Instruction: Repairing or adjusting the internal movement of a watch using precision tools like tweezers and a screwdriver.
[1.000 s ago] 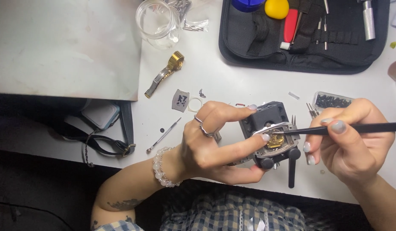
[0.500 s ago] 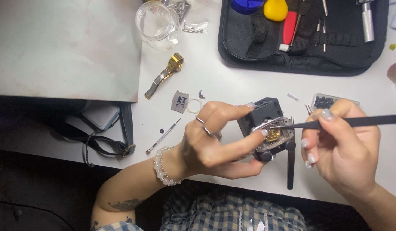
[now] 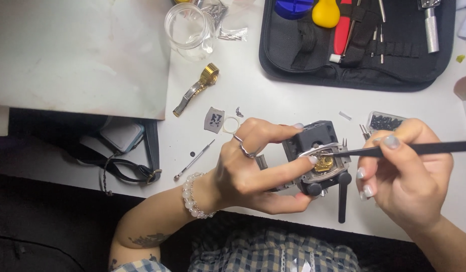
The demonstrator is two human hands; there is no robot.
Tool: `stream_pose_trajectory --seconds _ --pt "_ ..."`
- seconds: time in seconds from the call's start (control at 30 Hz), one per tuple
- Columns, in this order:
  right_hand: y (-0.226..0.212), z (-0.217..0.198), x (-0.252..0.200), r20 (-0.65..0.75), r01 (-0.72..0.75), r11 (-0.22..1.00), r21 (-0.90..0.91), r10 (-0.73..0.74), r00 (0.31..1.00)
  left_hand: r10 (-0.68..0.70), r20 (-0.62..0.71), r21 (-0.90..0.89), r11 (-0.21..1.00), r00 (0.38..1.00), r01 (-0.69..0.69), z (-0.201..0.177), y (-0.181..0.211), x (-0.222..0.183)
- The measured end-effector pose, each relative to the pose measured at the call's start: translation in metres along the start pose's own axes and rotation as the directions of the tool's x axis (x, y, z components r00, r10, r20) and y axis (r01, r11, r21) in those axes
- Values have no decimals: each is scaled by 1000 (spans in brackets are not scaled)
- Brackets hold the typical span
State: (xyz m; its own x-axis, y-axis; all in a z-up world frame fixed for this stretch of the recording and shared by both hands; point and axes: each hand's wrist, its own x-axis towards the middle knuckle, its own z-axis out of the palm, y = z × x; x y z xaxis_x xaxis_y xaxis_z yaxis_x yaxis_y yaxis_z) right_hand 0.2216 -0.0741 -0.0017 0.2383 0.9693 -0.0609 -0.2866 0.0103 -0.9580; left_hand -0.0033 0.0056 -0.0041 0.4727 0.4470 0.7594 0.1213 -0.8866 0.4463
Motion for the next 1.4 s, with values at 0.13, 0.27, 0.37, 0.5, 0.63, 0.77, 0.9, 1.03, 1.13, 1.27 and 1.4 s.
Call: stream_pose_trajectory --seconds 0.13,0.27,0.37,0.5,0.63,0.77,0.9,1.03,1.13,1.27,1.4 --pt "6 -6 -6 46 105 993 -45 -103 994 -7 2 1 1000 1000 7 1 0 0" --pt "4 -7 -5 10 110 990 -83 -110 994 -43 17 -55 998 999 44 -1 2 2" --pt "-2 -4 -2 20 33 999 -34 -32 999 -74 24 -87 993 997 76 0 3 1" --pt "4 -7 -9 12 140 981 -135 -140 990 -79 31 -97 992 996 81 0 2 1" --pt "17 -53 -16 -95 139 944 -298 -175 980 -87 36 -101 991 996 91 3 3 1" --pt "57 -154 -9 -149 189 876 -443 -279 949 -100 84 -101 989 991 108 12 1 -1" --pt "34 -150 -19 -89 233 734 -638 -371 925 -160 259 -45 983 953 177 19 -1 -4" --pt "-12 -86 -32 39 253 583 -772 -354 935 -169 343 -22 982 924 188 21 -2 -4" --pt "-9 -91 -42 187 381 464 -800 -410 893 -172 388 -14 981 906 192 20 -2 -5" --pt "1 -107 -61 213 351 320 -880 -394 894 -159 455 25 986 876 166 20 -3 -8" --pt "17 -132 -80 281 307 12 -952 -373 884 -145 486 29 988 862 150 24 -4 -13"
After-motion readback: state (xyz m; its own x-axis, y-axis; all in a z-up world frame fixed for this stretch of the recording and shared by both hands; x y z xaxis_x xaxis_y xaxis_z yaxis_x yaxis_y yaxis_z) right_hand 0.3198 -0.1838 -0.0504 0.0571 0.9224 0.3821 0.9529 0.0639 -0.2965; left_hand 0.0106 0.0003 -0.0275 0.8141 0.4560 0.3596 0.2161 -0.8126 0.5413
